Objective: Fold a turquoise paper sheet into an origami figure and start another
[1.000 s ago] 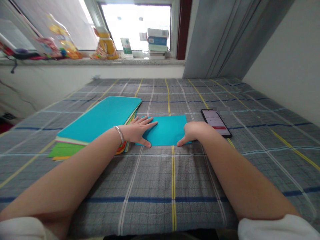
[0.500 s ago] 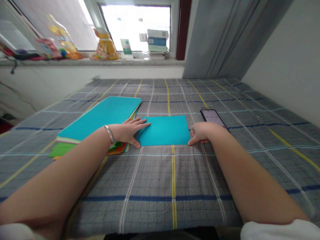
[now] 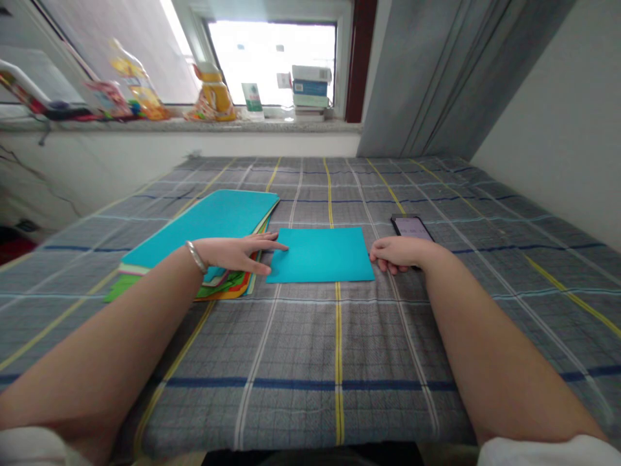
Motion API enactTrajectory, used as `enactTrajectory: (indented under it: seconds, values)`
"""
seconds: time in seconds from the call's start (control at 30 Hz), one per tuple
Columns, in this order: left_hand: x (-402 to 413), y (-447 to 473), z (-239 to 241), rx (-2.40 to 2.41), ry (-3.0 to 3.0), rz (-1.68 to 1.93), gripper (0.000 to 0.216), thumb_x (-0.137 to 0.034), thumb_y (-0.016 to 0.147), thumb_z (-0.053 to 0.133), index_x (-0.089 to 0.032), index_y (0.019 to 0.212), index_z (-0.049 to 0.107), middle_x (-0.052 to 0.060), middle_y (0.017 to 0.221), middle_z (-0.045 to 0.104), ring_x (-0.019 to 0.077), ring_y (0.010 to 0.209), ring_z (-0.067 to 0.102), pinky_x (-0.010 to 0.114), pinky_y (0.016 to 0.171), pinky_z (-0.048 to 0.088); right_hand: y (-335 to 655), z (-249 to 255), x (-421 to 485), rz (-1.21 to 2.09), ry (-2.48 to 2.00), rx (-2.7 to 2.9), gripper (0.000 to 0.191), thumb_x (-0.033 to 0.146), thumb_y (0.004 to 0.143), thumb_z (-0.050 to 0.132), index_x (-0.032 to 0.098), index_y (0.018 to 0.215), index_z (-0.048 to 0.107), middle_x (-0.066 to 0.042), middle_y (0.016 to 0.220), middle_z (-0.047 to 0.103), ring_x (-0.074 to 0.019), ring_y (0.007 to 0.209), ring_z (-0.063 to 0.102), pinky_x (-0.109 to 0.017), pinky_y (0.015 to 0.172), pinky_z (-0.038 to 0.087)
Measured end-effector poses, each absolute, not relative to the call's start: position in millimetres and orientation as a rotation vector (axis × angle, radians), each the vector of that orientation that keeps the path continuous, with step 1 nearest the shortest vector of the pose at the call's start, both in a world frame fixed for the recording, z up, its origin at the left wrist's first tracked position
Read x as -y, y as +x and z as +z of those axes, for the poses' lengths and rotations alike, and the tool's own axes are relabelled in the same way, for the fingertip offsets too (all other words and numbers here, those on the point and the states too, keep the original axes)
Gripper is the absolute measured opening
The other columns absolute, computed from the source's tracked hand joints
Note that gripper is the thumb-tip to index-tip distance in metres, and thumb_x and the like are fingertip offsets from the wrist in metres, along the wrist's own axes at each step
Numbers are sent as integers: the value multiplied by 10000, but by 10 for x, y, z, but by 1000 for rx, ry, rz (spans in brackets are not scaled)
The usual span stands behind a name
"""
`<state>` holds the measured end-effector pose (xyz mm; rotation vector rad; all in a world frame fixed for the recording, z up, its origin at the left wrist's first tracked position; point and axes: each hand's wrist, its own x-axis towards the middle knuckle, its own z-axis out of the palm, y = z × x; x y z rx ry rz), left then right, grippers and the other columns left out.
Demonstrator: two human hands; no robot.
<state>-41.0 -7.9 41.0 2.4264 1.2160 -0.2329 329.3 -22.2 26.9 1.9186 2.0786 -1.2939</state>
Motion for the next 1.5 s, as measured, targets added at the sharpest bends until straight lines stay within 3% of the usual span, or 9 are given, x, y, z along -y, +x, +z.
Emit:
enactTrajectory:
  seconds: [0.1, 0.17, 0.27, 0.43, 0.6, 0.77, 1.2, 1.37, 1.5]
  values:
    - [56, -254, 304, -1519, 2419, 35, 587, -524, 873, 537, -214, 1372, 531, 135, 1310, 620, 308, 1208, 576, 404, 1004, 436, 3132, 150, 144, -1283, 2369, -2157, 284, 405, 962, 420, 192, 831, 553, -54, 758, 651, -114, 524, 555, -238, 450, 385]
    - [49, -111, 197, -1820, 2408, 252, 548, -457, 907, 508, -160, 1367, 520, 147, 1181, 679, 328, 1119, 618, 440, 947, 462, 3034, 57, 80, -1098, 2514, -2239, 281, 420, 951, 461, 173, 925, 591, -66, 783, 662, -129, 533, 563, -254, 465, 397]
    - [40, 61, 53, -1966, 2498, 339, 586, -417, 903, 537, -150, 1420, 472, 175, 1267, 627, 375, 1195, 559, 494, 971, 438, 2973, -71, -6, -916, 2629, -2314, 399, 444, 934, 504, 136, 1178, 577, -105, 910, 690, -173, 655, 623, -281, 559, 451]
    - [-35, 106, -53, -2001, 2347, 499, 659, -399, 893, 565, -127, 1472, 404, 189, 1267, 613, 378, 1226, 523, 504, 1014, 402, 3017, -223, -99, -675, 2709, -2462, 501, 447, 882, 585, 124, 1266, 567, -108, 928, 705, -239, 874, 653, -334, 762, 481]
    - [-121, 31, -55, -1661, 1927, 987, 558, -269, 859, 580, -159, 1395, 470, 63, 1017, 646, 169, 839, 623, 298, 809, 489, 3044, -297, -147, -1084, 2621, -2650, 406, 452, 897, 531, 154, 1164, 602, -103, 974, 704, -215, 862, 655, -319, 752, 493]
    - [-84, -4, -15, -1425, 1812, 1153, 373, -291, 834, 567, -154, 1175, 633, -20, 719, 532, 116, 617, 491, 236, 625, 420, 3026, -216, -69, -1162, 2502, -2695, 285, 409, 853, 565, 189, 1025, 621, -72, 931, 705, -226, 848, 638, -318, 715, 491]
    - [-33, -34, 13, -1318, 1638, 1264, 557, -305, 720, 653, -227, 1266, 571, -31, 794, 534, 96, 607, 502, 200, 547, 431, 2973, -27, 169, -820, 2409, -3027, 423, 373, 818, 579, 250, 1222, 605, -24, 904, 594, -145, 621, 447, -279, 589, 385]
    - [0, -26, 22, -1310, 1695, 1239, 433, -270, 756, 609, -220, 1183, 661, -3, 861, 532, 88, 604, 489, 184, 480, 399, 2968, -31, 158, -906, 2439, -3005, 408, 407, 807, 582, 250, 1179, 641, -18, 903, 596, -136, 603, 412, -275, 576, 370]
    - [-5, -23, 4, -1322, 1701, 1241, 310, -364, 836, 561, -200, 1062, 694, -15, 691, 508, 109, 569, 470, 192, 473, 390, 2964, -33, 153, -904, 2482, -2952, 413, 429, 797, 587, 248, 1162, 656, -12, 858, 581, -137, 599, 397, -273, 568, 355]
